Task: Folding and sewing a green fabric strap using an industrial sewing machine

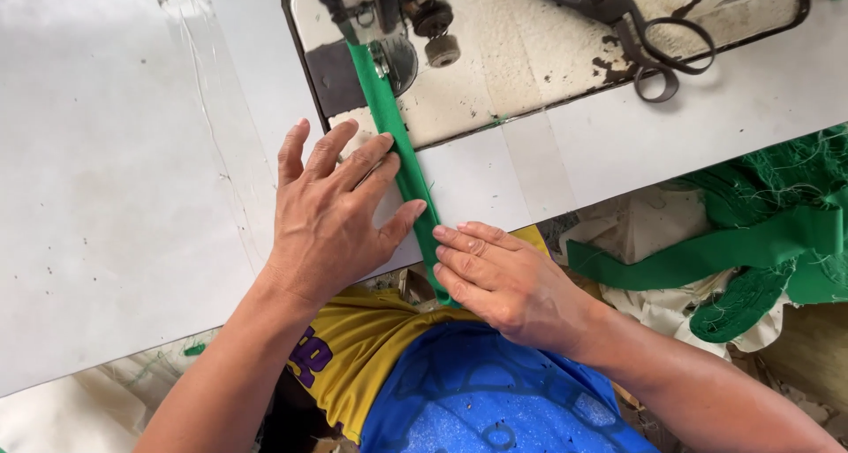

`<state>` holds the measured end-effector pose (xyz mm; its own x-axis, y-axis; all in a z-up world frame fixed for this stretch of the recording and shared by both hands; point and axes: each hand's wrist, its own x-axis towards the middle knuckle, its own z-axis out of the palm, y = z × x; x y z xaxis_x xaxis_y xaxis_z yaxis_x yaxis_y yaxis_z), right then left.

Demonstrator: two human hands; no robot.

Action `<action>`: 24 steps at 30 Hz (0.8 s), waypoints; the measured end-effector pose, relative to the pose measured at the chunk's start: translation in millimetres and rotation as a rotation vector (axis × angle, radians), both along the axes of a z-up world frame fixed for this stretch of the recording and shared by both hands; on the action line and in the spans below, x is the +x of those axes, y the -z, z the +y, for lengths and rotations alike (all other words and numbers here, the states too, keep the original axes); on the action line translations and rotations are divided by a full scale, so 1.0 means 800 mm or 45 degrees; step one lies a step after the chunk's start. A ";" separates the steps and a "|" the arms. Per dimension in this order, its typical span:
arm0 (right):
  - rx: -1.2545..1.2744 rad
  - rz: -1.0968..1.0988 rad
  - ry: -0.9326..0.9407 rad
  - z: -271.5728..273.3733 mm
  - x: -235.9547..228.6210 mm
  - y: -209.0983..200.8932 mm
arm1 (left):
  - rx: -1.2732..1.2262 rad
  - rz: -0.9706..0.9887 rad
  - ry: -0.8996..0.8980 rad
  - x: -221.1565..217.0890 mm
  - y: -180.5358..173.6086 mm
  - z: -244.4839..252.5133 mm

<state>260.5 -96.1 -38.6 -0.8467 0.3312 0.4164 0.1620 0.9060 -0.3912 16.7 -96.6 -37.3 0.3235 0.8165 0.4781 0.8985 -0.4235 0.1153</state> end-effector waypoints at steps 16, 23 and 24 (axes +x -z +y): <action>-0.124 -0.011 0.095 0.044 -0.043 0.007 | -0.120 -0.055 0.013 -0.035 0.010 0.041; -0.265 0.133 0.158 0.072 -0.060 0.021 | -0.037 -0.126 -0.027 -0.048 0.015 0.065; -0.281 0.204 0.189 0.076 -0.062 0.019 | 0.055 -0.213 -0.030 -0.047 0.012 0.066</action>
